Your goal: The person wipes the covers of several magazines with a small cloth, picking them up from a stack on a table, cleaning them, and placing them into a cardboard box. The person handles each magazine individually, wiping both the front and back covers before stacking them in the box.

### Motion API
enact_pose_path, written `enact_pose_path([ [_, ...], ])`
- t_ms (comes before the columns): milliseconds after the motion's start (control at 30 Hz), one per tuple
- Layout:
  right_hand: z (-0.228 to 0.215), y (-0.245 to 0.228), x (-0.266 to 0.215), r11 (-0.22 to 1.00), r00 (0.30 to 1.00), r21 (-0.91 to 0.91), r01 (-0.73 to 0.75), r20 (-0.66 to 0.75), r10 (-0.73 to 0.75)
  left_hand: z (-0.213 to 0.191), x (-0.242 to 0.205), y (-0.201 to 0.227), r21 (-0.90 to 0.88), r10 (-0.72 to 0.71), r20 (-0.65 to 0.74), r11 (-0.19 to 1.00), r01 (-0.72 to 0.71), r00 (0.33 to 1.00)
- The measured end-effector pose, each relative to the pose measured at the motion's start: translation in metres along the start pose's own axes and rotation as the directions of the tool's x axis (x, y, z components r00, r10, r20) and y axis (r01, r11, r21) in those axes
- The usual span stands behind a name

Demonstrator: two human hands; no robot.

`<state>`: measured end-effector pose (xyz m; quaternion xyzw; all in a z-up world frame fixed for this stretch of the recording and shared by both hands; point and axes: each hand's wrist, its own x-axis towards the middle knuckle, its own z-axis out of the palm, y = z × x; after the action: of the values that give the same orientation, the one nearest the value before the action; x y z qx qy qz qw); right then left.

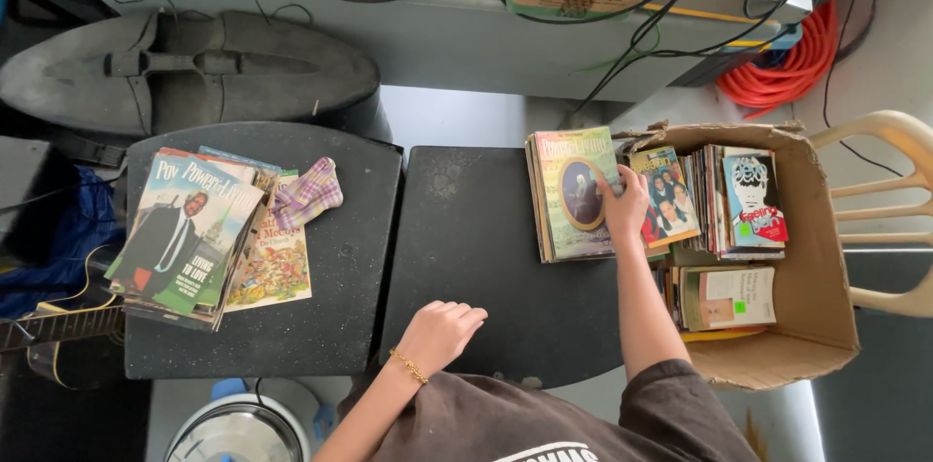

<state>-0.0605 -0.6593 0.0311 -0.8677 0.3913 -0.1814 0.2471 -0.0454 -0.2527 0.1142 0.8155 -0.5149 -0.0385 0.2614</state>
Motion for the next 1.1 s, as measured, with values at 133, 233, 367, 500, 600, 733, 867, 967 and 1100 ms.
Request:
enact_pose_path([
  [133,-0.002,-0.008,-0.001,0.997,0.998,-0.046,-0.058,0.028,0.059,-0.003,-0.009,-0.003,0.01,-0.004,-0.016,1.0,0.004,1.0],
  [233,0.005,-0.003,0.0,0.981,0.997,-0.178,-0.072,-0.024,0.069,-0.012,-0.017,-0.004,0.015,-0.001,-0.039,1.0,0.002,0.999],
  [367,0.028,-0.017,-0.02,0.986,0.97,-0.152,0.065,-0.221,-0.098,-0.011,-0.039,-0.017,-0.005,-0.032,-0.046,0.999,0.032,0.998],
  [500,0.057,-0.126,-0.091,0.917,0.919,0.135,0.375,-0.183,-0.349,0.005,-0.072,-0.044,0.045,-0.062,0.021,0.997,0.061,0.998],
  [600,0.101,-0.201,-0.162,0.898,0.915,0.234,0.373,0.065,-0.397,0.002,-0.09,-0.06,0.06,-0.087,0.017,0.995,0.086,0.996],
  [733,0.17,-0.274,-0.219,0.8,0.758,0.244,0.548,0.259,-0.598,-0.025,-0.115,-0.105,0.127,-0.166,-0.047,0.977,0.171,0.985],
  [867,0.232,-0.318,-0.211,0.574,0.535,0.073,0.816,0.283,-0.796,-0.069,-0.16,-0.171,0.134,-0.354,-0.177,0.916,0.379,0.918],
  [967,0.26,-0.34,-0.195,0.389,0.419,-0.155,0.908,0.295,-0.859,-0.101,-0.185,-0.225,0.255,-0.415,-0.271,0.839,0.481,0.868],
  [1100,0.289,-0.34,-0.19,0.449,0.488,-0.207,0.869,0.221,-0.844,-0.136,-0.199,-0.295,0.299,-0.636,-0.332,0.63,0.717,0.697],
])
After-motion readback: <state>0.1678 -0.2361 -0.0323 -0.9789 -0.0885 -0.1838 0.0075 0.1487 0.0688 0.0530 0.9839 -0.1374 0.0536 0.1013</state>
